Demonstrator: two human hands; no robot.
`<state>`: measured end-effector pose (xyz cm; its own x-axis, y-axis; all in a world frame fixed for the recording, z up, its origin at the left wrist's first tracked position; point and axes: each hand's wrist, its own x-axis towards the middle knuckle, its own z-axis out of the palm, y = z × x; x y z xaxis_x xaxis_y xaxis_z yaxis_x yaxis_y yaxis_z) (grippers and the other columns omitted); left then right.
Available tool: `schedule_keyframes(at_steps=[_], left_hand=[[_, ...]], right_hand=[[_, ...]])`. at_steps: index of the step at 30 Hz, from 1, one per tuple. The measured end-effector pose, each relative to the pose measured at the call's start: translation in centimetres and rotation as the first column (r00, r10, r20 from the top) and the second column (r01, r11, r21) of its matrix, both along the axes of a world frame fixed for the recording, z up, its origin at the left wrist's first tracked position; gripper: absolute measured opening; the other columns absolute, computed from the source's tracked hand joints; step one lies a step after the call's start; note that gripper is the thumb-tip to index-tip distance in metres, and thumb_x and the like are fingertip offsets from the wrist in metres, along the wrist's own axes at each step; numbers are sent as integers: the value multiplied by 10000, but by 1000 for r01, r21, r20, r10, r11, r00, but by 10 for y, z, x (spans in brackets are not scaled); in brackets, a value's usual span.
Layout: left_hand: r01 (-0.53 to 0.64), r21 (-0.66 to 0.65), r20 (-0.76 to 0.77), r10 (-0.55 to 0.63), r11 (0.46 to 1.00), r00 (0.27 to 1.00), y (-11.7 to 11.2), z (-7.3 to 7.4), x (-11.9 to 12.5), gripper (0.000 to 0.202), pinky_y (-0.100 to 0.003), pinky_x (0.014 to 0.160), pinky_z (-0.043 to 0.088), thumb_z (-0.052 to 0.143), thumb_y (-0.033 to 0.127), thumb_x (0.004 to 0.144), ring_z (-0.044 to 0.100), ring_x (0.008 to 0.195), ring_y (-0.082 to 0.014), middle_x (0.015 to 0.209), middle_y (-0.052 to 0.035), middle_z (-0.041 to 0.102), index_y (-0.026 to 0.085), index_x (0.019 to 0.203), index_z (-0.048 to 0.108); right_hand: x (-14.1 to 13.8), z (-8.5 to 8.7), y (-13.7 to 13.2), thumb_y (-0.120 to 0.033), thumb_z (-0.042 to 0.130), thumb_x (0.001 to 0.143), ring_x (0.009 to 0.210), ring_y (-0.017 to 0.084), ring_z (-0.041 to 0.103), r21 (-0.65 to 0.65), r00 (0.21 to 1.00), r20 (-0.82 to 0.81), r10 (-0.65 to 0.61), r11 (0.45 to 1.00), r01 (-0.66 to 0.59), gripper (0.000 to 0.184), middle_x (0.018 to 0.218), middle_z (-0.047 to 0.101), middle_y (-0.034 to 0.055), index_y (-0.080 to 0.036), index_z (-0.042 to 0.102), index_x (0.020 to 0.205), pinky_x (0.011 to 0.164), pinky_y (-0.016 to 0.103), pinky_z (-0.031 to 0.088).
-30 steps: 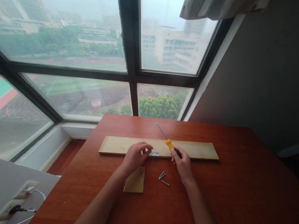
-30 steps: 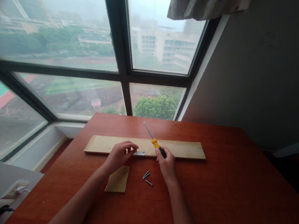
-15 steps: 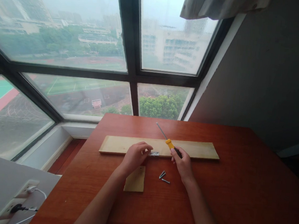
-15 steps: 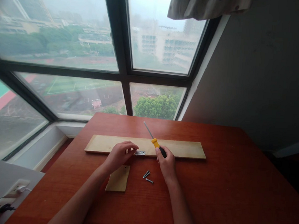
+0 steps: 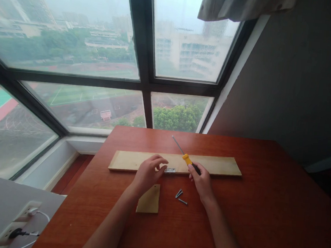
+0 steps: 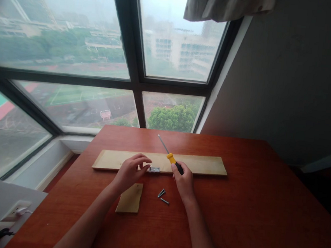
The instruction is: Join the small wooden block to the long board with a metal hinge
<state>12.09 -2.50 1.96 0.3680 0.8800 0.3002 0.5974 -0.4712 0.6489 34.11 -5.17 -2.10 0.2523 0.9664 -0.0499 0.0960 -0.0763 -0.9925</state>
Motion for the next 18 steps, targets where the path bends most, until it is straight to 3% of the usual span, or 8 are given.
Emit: schedule_keyframes(at_steps=[3,6,10,18], left_hand=[[27,4,-49,-27,1000,998,-7,4,7,163,-221,632,439,524,205,895,546,617,-97,900,-28,643,207,941,681],[165,-37,-149,-168,986,974,-17,6,18,173,-214,643,430,514,205,904,586,686,-118,853,-21,638,223,943,682],[317,-115,-313,-337,941,888,-34,10,34,109,-224,678,431,594,234,856,624,802,-156,921,-16,653,241,940,664],[387,-182,-494,-424,904,759,-56,15,50,113,-254,601,377,508,293,908,617,748,-168,992,-9,642,265,934,615]], right_hand=[[0,0,0,-583,618,778,521,143,485,1,1000,4,4,1000,-4,440,585,556,-13,-169,653,925,494,263,395],[0,0,0,-570,614,790,533,142,488,5,1000,7,12,1000,-12,426,608,569,-6,-169,648,929,503,262,398],[0,-1,0,-571,609,795,533,140,482,7,1000,11,17,1000,-17,426,612,564,-5,-167,645,925,503,261,397],[1,-3,0,-571,606,801,539,137,474,11,1000,9,21,1000,-21,428,619,550,-11,-167,642,938,502,257,393]])
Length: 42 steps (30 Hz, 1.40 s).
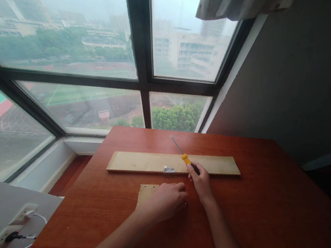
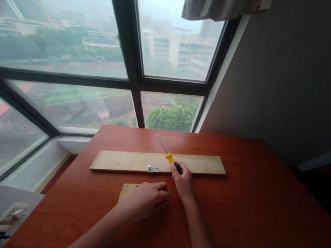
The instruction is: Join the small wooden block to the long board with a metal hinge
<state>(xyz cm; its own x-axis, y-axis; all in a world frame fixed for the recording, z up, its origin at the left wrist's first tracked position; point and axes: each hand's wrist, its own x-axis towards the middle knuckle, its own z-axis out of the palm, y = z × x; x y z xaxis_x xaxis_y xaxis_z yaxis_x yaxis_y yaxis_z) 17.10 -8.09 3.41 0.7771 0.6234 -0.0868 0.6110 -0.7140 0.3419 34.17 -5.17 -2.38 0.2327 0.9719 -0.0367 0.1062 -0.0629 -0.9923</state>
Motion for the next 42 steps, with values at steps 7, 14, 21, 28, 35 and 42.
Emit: schedule_keyframes(at_steps=[7,14,21,28,35,42], left_hand=[[29,33,-79,-27,999,997,-4,-5,5,203,-274,576,348,414,206,934,602,686,-174,921,-42,638,239,914,613],[22,66,74,-27,998,997,-2,-3,3,132,-247,587,386,492,194,897,611,732,-163,947,-33,625,232,943,609],[-399,54,518,317,915,795,30,-12,-16,149,-241,699,462,496,199,927,614,795,-144,944,-33,665,225,963,639],[-562,131,567,403,817,718,45,-20,-24,121,-344,815,479,594,178,877,604,881,-199,932,-40,694,233,918,694],[-535,158,532,385,830,754,47,-25,-20,132,-363,832,460,601,187,880,601,910,-208,943,-42,694,242,938,706],[-513,206,449,385,833,806,46,-29,-17,130,-376,830,424,619,204,874,579,929,-213,984,-40,698,255,948,713]], right_hand=[[0,-1,0,-570,608,801,547,138,476,0,1000,-5,3,1000,-3,431,646,557,-5,-165,639,945,495,255,391],[0,0,0,-563,608,804,542,135,474,4,1000,-6,2,1000,-2,419,628,549,-13,-166,634,938,508,255,398],[-1,2,0,-558,610,801,533,136,476,1,1000,-6,0,1000,0,425,586,531,-21,-156,637,936,517,258,402],[-3,5,-1,-557,602,808,540,139,480,-2,1000,-7,-1,1000,1,425,599,535,-18,-154,637,941,505,257,393],[-3,4,0,-563,607,800,543,146,487,1,1000,-4,-6,1000,6,433,603,543,-15,-156,640,945,512,265,404],[-3,5,0,-576,622,781,554,151,499,6,1000,-5,-9,1000,9,437,598,543,-12,-160,649,913,517,265,409]])
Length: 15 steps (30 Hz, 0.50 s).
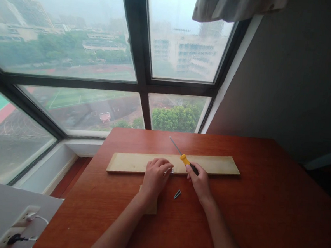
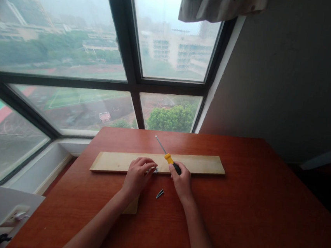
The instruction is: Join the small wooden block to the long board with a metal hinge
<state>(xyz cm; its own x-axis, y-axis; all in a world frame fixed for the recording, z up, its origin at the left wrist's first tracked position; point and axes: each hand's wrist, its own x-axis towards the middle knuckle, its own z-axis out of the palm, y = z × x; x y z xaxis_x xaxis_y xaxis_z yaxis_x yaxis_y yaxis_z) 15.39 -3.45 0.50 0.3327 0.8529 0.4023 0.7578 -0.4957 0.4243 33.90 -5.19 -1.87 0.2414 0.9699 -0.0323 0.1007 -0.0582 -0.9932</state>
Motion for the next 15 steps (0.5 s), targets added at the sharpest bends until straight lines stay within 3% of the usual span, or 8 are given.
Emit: schedule_keyframes(at_steps=[8,15], left_hand=[[-7,-42,14,7,999,1000,-1,1,-1,184,-388,866,421,620,208,863,577,987,-226,1040,-44,684,264,1024,691],[9,-61,32,-7,998,999,0,-1,-1,149,-382,866,415,621,209,860,582,981,-223,1035,-43,685,249,985,693]], right_hand=[[-1,2,0,-606,632,753,531,155,493,-6,1000,-6,-14,1000,14,458,574,540,-18,-170,654,890,496,267,398],[-2,3,0,-595,635,755,534,148,497,5,1000,-1,-18,1000,18,455,584,551,-15,-163,659,895,506,265,405]])
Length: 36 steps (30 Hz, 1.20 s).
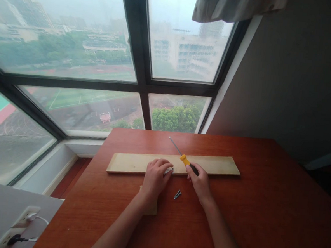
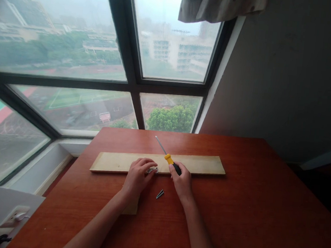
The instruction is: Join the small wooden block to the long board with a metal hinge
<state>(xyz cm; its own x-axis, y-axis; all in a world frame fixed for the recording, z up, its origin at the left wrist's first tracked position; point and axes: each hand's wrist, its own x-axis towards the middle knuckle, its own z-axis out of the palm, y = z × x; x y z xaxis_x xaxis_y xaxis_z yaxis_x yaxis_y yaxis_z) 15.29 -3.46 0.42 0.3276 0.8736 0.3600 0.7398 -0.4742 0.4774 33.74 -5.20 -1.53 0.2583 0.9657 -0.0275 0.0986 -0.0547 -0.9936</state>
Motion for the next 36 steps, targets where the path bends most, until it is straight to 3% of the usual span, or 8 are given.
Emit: schedule_keyframes(at_steps=[17,25,30,36], left_hand=[[10,-18,-24,-10,1000,1000,-1,1,2,126,-385,871,408,591,199,877,579,981,-223,1031,-44,684,248,937,689],[10,-54,-9,-11,998,1000,3,5,-12,226,-389,878,429,640,213,831,581,1004,-236,1072,-55,650,240,1054,653],[31,-77,29,-28,997,999,8,7,-25,92,-349,815,451,607,210,836,594,896,-210,935,-45,636,222,906,665],[86,-93,41,-83,992,996,9,7,-27,81,-323,782,460,607,173,818,600,834,-193,887,-46,632,218,828,673]], right_hand=[[1,0,0,-606,637,751,534,153,502,-9,1000,10,4,1000,-4,464,574,544,-24,-167,657,900,513,272,405],[1,-1,-1,-594,632,762,536,152,503,-12,1000,9,3,1000,-3,454,577,547,-19,-164,654,907,511,269,407],[1,0,-1,-613,627,754,525,151,500,-10,1000,-1,2,1000,-2,474,589,556,-13,-164,655,901,496,271,409],[1,-1,-1,-610,633,751,536,154,502,-10,1000,-1,0,1000,0,469,587,553,-11,-165,662,897,496,268,407]])
